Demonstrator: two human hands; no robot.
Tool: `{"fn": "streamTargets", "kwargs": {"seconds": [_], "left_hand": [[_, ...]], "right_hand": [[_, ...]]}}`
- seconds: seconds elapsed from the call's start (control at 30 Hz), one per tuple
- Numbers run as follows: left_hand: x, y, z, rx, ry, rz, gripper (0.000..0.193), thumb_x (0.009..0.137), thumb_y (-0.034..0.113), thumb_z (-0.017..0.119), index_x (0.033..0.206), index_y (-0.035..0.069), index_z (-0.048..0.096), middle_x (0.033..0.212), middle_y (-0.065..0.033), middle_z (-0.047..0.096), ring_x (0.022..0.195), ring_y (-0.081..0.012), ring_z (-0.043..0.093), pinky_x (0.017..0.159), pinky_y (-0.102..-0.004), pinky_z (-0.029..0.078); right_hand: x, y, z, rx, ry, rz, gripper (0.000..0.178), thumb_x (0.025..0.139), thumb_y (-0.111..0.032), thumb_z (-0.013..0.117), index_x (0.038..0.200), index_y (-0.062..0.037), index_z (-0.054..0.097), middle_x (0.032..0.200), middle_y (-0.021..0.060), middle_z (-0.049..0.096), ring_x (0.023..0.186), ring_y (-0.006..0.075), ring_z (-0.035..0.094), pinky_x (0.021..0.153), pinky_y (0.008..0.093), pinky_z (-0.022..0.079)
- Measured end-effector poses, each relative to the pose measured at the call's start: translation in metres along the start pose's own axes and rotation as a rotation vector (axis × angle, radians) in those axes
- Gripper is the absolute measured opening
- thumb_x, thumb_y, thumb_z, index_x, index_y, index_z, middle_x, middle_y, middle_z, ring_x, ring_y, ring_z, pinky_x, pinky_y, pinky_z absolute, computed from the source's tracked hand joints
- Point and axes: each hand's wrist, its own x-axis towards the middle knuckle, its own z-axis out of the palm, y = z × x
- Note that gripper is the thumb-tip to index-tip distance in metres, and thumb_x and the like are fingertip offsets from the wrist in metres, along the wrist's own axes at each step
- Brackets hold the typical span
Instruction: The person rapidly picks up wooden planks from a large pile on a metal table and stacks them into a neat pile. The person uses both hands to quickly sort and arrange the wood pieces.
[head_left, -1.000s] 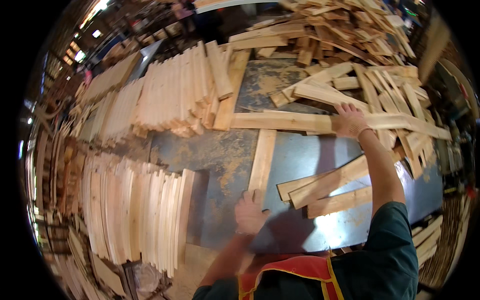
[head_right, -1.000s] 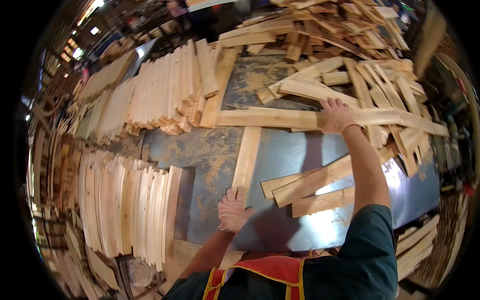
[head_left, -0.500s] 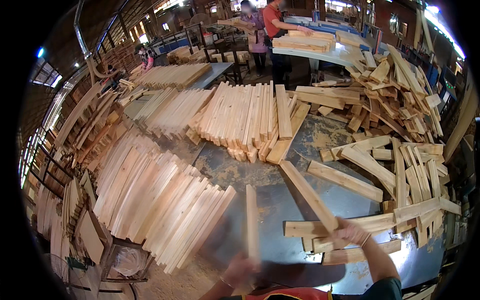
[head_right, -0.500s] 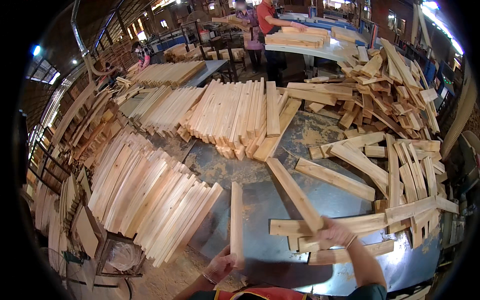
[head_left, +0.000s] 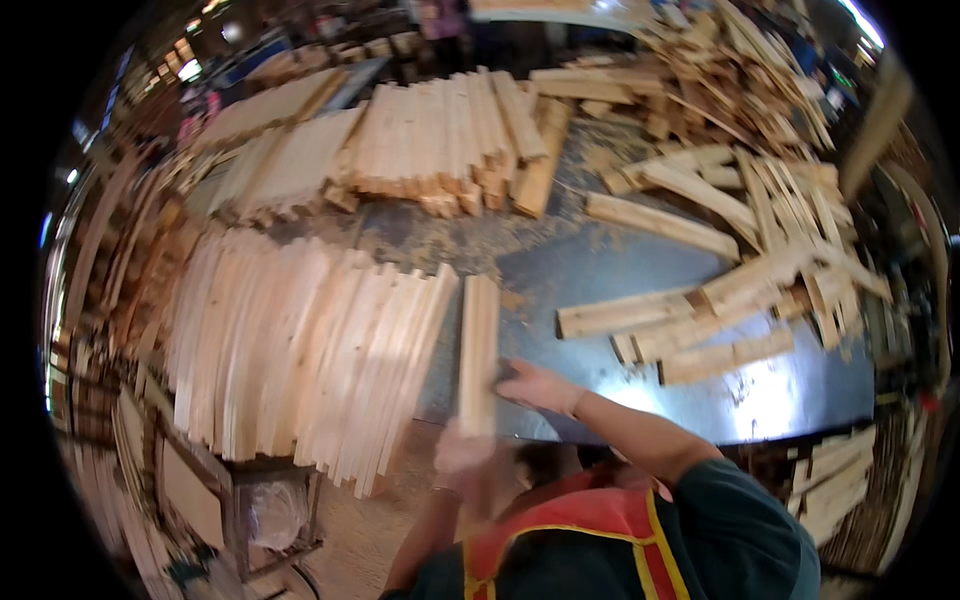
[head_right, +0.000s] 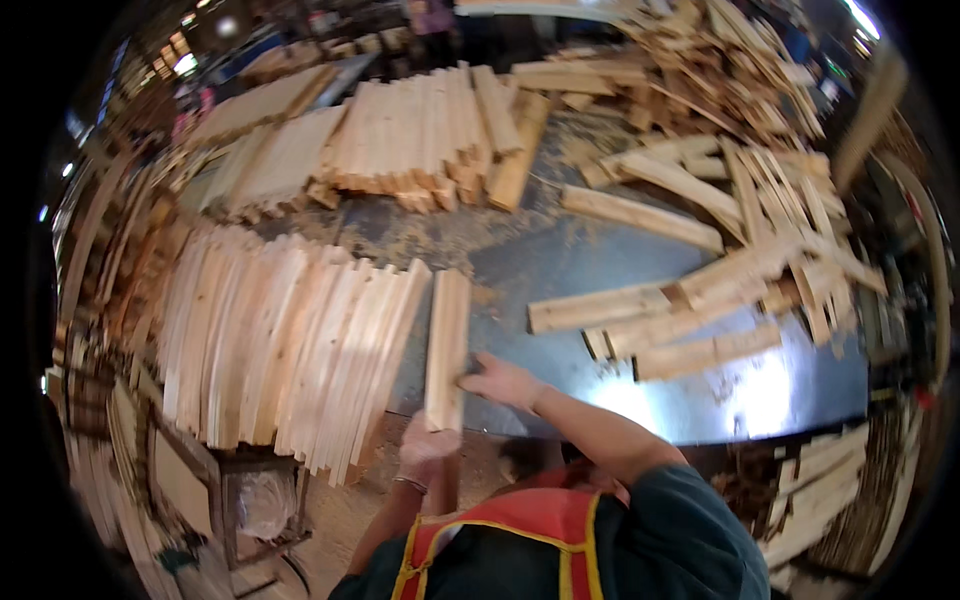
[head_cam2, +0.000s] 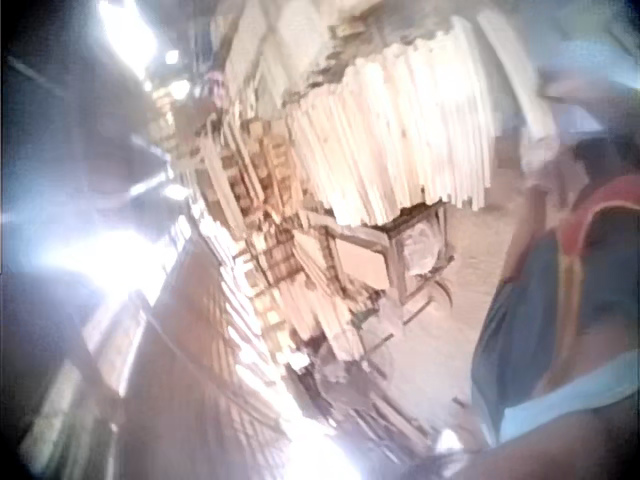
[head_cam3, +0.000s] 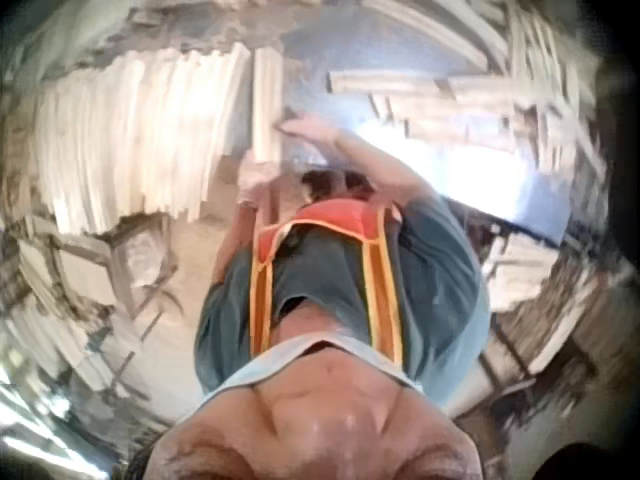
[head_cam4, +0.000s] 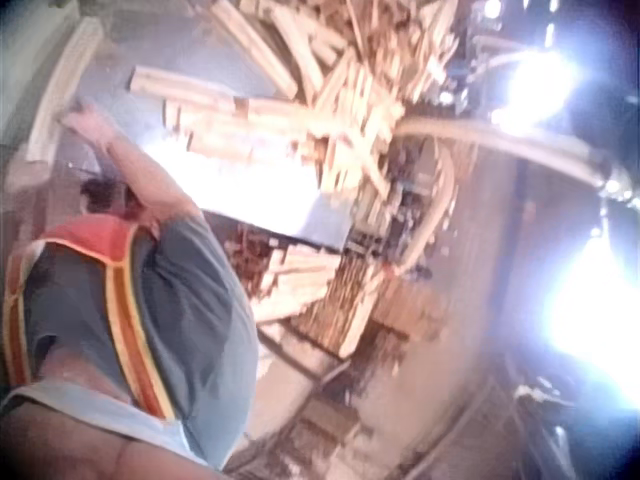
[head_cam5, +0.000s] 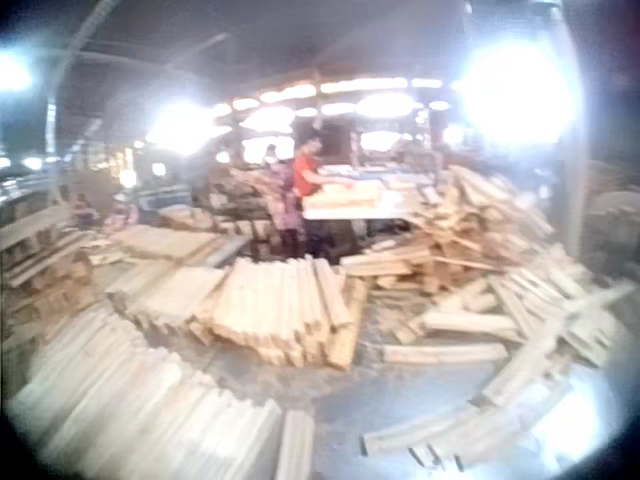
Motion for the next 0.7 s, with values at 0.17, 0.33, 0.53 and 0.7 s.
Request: {"fn": "streamTargets", "kwargs": {"seconds": [0.17,0.33,0.53,0.7], "left_hand": [[0.015,-0.03,-0.026,0.886,0.465,0.009,0.069,0.087,0.037,0.073,0.152,0.021,0.056,0.143,-0.0162,0.065,0.128,-0.0357,0.066,0.11,-0.046,0.05],[0.054,-0.106,-0.066,1.349,0.719,0.248,0.082,0.091,0.045,0.068,0.164,0.019,0.041,0.164,-0.0153,0.046,0.15,-0.038,0.043,0.125,-0.0523,0.031],[0.038,-0.028,-0.025,1.112,0.627,0.167,0.092,0.087,0.049,0.074,0.165,0.015,0.038,0.168,-0.0151,0.039,0.157,-0.0379,0.032,0.129,-0.0533,0.024],[0.07,0.052,0.068,0.994,0.359,0.456,0.099,0.078,0.045,0.085,0.161,0.013,0.042,0.164,-0.0136,0.04,0.153,-0.0378,0.034,0.126,-0.0532,0.029]], "right_hand": [[0.063,-0.054,0.06,-0.403,-0.041,-0.059,0.098,0.083,-0.051,0.074,0.155,0.006,0.04,0.136,0.0337,0.066,0.126,0.046,0.065,0.108,0.0472,0.051],[0.024,-0.078,0.018,-0.303,-0.158,-0.356,0.078,0.089,-0.041,0.07,0.156,-0.0086,0.047,0.137,0.0219,0.069,0.123,0.0399,0.067,0.104,0.0471,0.052],[-0.084,0.009,-0.253,-0.7,1.424,-0.195,0.054,0.087,-0.039,0.075,0.127,-0.0039,0.064,0.123,0.0203,0.066,0.117,0.0393,0.062,0.105,0.0481,0.05],[-0.17,0.089,-0.326,-0.44,1.401,0.365,0.093,0.075,-0.04,0.084,0.153,-0.0051,0.048,0.142,0.0292,0.057,0.132,0.0452,0.057,0.109,0.0463,0.049]]}}
